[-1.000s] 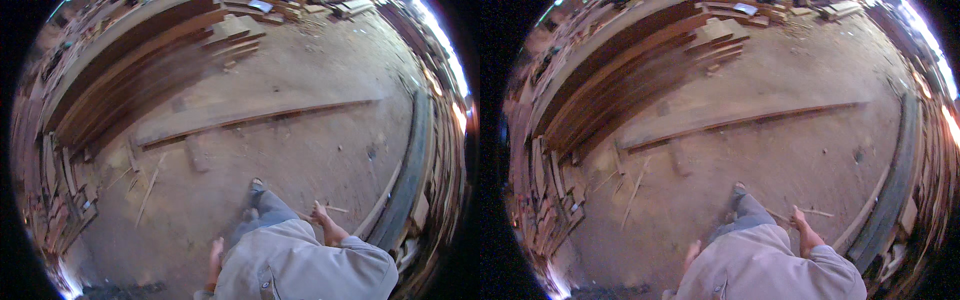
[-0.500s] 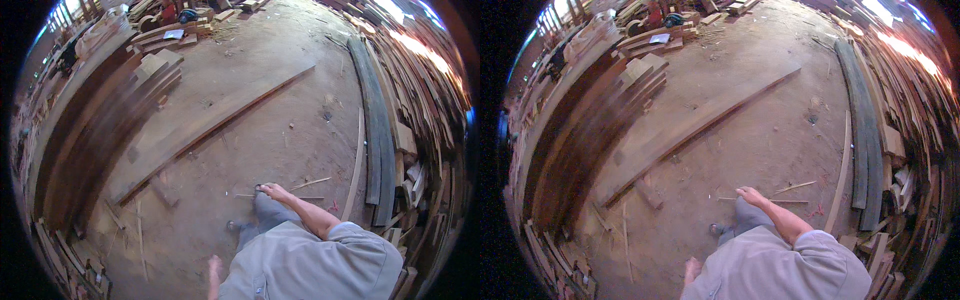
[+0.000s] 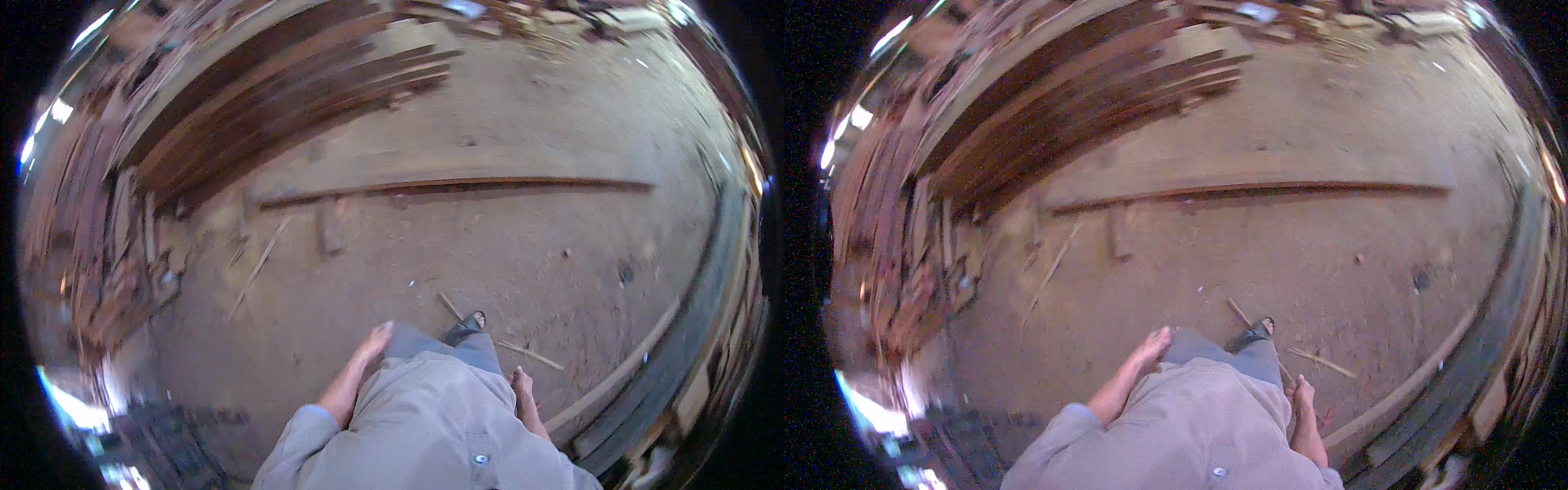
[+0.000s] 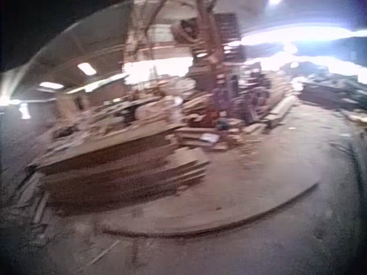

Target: The person operates a forklift to move a stack of wooden planks, then walks through a workshop to pick up and inspect several planks. They measure one plank with a tape measure and mark it with a pen.

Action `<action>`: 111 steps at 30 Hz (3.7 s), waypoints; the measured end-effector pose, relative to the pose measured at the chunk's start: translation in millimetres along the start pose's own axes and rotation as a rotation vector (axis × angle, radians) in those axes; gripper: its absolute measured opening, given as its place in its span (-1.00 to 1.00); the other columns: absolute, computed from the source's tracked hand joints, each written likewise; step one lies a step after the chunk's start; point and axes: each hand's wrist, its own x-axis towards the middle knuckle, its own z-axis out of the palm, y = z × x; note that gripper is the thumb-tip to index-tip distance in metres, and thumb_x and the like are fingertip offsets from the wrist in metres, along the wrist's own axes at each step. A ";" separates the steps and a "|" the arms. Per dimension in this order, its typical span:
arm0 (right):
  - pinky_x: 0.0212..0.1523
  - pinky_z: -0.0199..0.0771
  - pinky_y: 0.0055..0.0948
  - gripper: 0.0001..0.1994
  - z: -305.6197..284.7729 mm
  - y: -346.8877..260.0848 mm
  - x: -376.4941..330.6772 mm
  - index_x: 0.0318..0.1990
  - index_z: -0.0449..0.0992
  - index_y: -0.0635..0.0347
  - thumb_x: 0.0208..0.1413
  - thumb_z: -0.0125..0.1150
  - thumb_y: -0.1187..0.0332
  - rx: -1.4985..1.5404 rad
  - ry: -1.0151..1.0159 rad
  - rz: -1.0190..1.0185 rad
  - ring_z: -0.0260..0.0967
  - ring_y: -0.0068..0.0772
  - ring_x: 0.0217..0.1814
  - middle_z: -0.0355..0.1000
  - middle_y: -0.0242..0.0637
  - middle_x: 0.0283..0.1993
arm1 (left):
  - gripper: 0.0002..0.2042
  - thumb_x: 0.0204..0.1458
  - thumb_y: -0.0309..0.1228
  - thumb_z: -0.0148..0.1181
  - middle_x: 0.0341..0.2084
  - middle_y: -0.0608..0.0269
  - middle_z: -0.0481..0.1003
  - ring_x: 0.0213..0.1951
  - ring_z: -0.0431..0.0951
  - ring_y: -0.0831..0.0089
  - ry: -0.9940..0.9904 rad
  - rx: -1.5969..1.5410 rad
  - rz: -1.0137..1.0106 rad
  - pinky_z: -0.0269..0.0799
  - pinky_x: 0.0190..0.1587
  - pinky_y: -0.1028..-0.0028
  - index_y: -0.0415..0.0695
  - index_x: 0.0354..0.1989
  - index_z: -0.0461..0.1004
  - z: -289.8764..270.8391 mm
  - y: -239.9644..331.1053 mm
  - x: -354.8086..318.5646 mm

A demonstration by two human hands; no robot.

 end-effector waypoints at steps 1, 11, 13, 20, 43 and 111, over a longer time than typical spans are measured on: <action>-0.61 0.24 -0.40 -0.65 -10.4 -7.4 8.6 -0.31 0.46 0.19 0.17 0.07 0.04 -0.034 0.004 -0.042 0.33 -0.44 -0.56 0.37 -0.35 -0.44 | -0.42 0.20 0.04 -0.12 0.04 0.02 0.45 0.09 0.41 0.17 0.061 0.090 0.119 0.31 0.11 0.23 -0.25 0.11 0.38 16.7 25.2 -6.7; -0.57 0.28 -0.39 -0.63 29.1 -171.2 34.1 -0.14 0.43 0.14 0.20 0.02 0.01 -0.336 -0.085 -0.099 0.39 -0.41 -0.45 0.40 -0.33 -0.37 | -0.55 0.16 -0.07 -0.07 -0.28 -0.19 0.53 -0.13 0.53 -0.04 0.424 0.241 0.036 0.40 -0.13 0.10 -0.28 -0.24 0.51 27.1 -10.3 20.5; -0.53 0.36 -0.33 -0.61 48.2 -203.3 43.5 -0.08 0.42 0.17 0.20 0.02 0.02 -0.278 -0.074 -0.134 0.40 -0.36 -0.41 0.40 -0.27 -0.32 | -0.56 0.17 -0.08 -0.09 -0.27 -0.20 0.53 -0.14 0.54 -0.03 0.446 0.303 -0.007 0.40 -0.12 0.10 -0.28 -0.22 0.51 16.2 -19.2 30.2; -0.39 0.49 -0.24 -0.54 143.4 -299.9 53.0 0.07 0.35 0.26 0.21 0.01 0.06 -0.352 -0.066 -0.144 0.44 -0.21 -0.31 0.43 -0.10 -0.15 | -0.49 0.20 -0.04 -0.20 -0.14 -0.13 0.52 -0.07 0.50 -0.06 0.071 0.272 -0.072 0.36 0.01 0.10 -0.25 0.00 0.44 -23.5 14.6 121.2; -0.52 0.50 -0.30 -0.58 596.2 -585.9 143.9 -0.04 0.41 0.23 0.18 0.10 0.04 -1.134 -0.537 -0.242 0.45 -0.18 -0.43 0.47 -0.06 -0.14 | -0.75 0.01 -0.28 0.05 -0.39 -0.16 0.53 -0.26 0.55 -0.05 0.787 -0.112 -0.161 0.42 -0.22 0.09 -0.23 -0.37 0.54 -97.7 99.5 172.7; 0.24 0.20 -0.29 -0.14 1453.8 9.7 75.0 0.25 0.23 0.38 0.00 0.19 -0.21 0.319 0.137 0.164 0.21 -0.12 0.29 0.28 0.03 0.23 | -0.52 0.20 -0.14 -0.03 0.03 -0.13 0.44 0.10 0.41 0.00 -0.152 1.171 0.041 0.27 0.13 0.23 -0.18 0.20 0.31 -1091.1 319.2 650.3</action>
